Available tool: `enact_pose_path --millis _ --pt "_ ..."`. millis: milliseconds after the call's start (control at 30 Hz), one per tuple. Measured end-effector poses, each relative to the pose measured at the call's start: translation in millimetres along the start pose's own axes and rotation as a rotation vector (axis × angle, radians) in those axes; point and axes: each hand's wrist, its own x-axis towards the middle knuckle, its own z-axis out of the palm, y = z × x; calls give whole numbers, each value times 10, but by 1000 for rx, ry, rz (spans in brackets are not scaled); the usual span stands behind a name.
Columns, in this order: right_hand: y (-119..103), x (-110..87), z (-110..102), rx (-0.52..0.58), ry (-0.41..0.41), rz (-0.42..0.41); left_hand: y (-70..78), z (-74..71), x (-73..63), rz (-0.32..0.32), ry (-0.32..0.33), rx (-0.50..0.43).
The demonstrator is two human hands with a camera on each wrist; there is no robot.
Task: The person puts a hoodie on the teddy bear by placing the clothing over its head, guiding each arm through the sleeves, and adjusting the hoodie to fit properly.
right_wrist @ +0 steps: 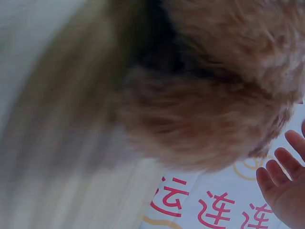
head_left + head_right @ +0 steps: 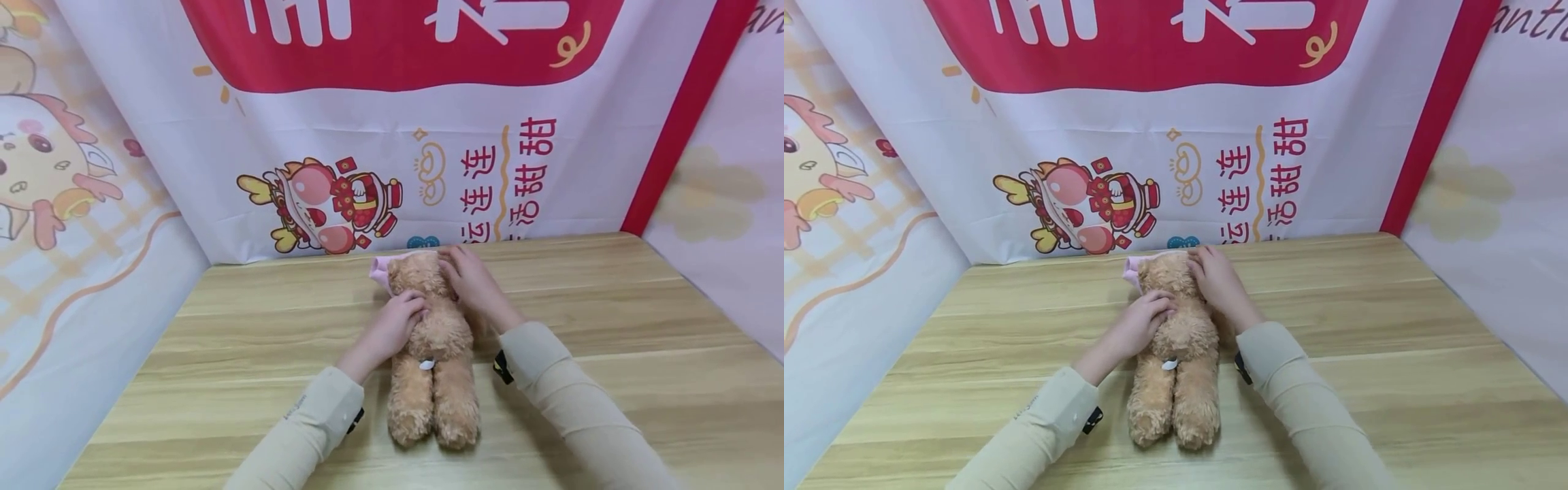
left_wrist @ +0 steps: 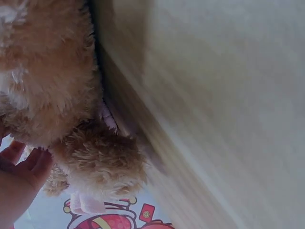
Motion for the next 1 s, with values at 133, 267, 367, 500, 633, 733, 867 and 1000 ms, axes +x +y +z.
enact_pose_path --millis 133,267,367,500,633,733,867,1000 --pt "-26 92 42 -54 -2 30 24 4 13 -1 -26 17" --pt "22 111 76 -67 -76 56 44 2 45 -43 -51 60" --pt "70 91 47 -4 -145 47 55 18 63 -82 -43 97" --pt "100 65 -44 78 -241 3 54 52 69 -95 21 184" --pt "110 59 -105 113 -317 6 40 91 112 -134 138 308" --pt "85 54 -98 135 -330 20 20 118 167 -182 232 379" --pt "31 37 -38 99 -284 3 -6 131 245 -234 285 404" --pt "-15 3 41 29 -191 -16 -41 110 289 -298 230 329"
